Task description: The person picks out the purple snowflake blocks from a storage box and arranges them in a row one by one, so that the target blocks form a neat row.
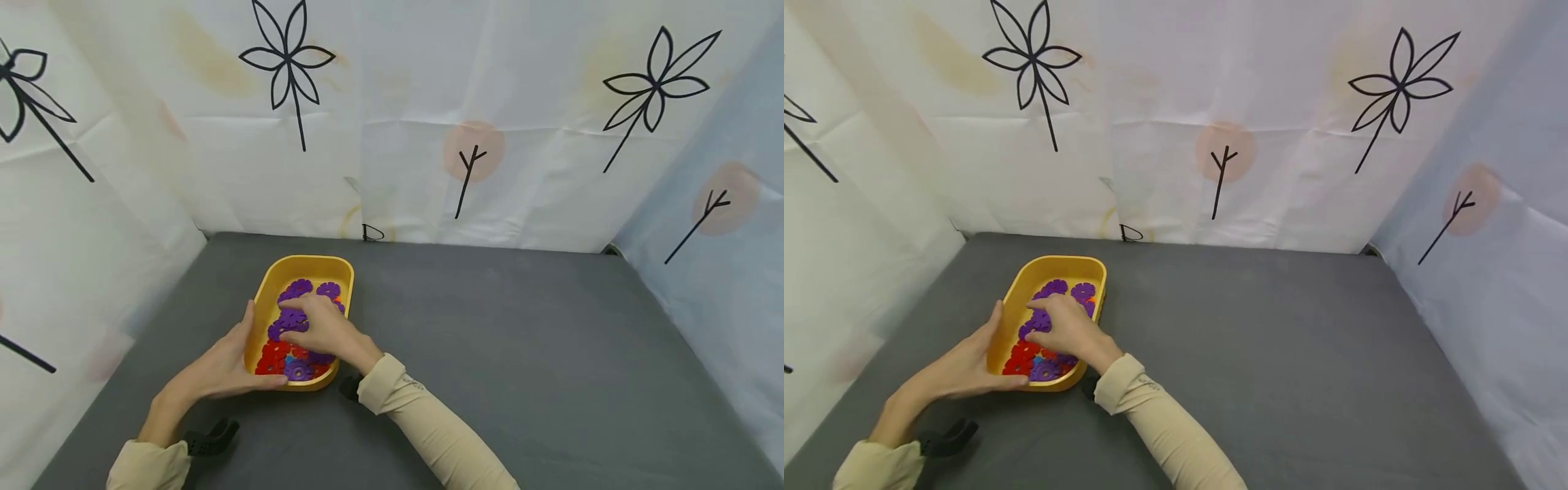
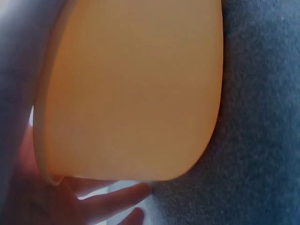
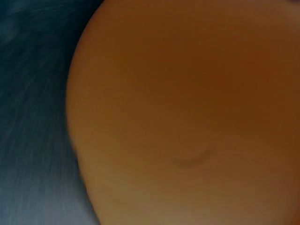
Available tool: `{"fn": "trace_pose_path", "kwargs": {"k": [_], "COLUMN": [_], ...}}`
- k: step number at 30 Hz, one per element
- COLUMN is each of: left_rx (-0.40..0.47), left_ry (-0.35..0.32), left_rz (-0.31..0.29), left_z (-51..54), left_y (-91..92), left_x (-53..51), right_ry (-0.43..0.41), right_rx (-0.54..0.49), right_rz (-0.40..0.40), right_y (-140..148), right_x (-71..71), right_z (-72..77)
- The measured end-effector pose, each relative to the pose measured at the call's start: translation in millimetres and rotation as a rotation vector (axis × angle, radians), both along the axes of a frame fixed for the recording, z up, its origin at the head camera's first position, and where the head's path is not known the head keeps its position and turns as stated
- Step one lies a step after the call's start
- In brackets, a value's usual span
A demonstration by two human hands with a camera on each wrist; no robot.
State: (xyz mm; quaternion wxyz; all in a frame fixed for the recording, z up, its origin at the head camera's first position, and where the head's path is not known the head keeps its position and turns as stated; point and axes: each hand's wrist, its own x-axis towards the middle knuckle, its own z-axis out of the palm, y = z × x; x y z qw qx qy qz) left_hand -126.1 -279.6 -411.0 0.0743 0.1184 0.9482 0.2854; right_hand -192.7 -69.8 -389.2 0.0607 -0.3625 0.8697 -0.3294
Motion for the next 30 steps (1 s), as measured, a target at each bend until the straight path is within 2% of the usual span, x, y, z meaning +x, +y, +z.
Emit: {"fn": "trace_pose_path", "kwargs": {"k": [5, 8, 12, 14, 17, 30], "left_rx": [0.024, 0.016, 0.015, 0.013, 0.018, 0.023], "left_ry": [-0.01, -0.018, -0.025, -0.029, -0.033, -0.057], "left_rz": [-0.019, -0.002, 0.019, 0.03, 0.043, 0.068], "left_z": [-2.8, -3.5, -3.2, -2.4, -1.3, 0.5], "left_y": [6.0, 7.8, 6.7, 5.4, 3.9, 2.4], "left_x": [-4.9, -4.2, -1.7, -0.7, 0.8, 2.4], "right_ry": [-0.02, 0.017, 0.108, 0.126, 0.125, 0.008], "right_rx": [0.033, 0.147, 0.326, 0.36, 0.367, 0.339], "right_rz": [-0.098, -0.098, -0.071, -0.074, -0.09, -0.116], "right_y": [-12, -16, -23, -27, -31, -32], "right_x": [-12.2, -16.7, -17.8, -16.8, -15.3, -12.9], "right_z": [-14.0, -20.0, -25.1, -26.5, -27.1, -24.7]}}
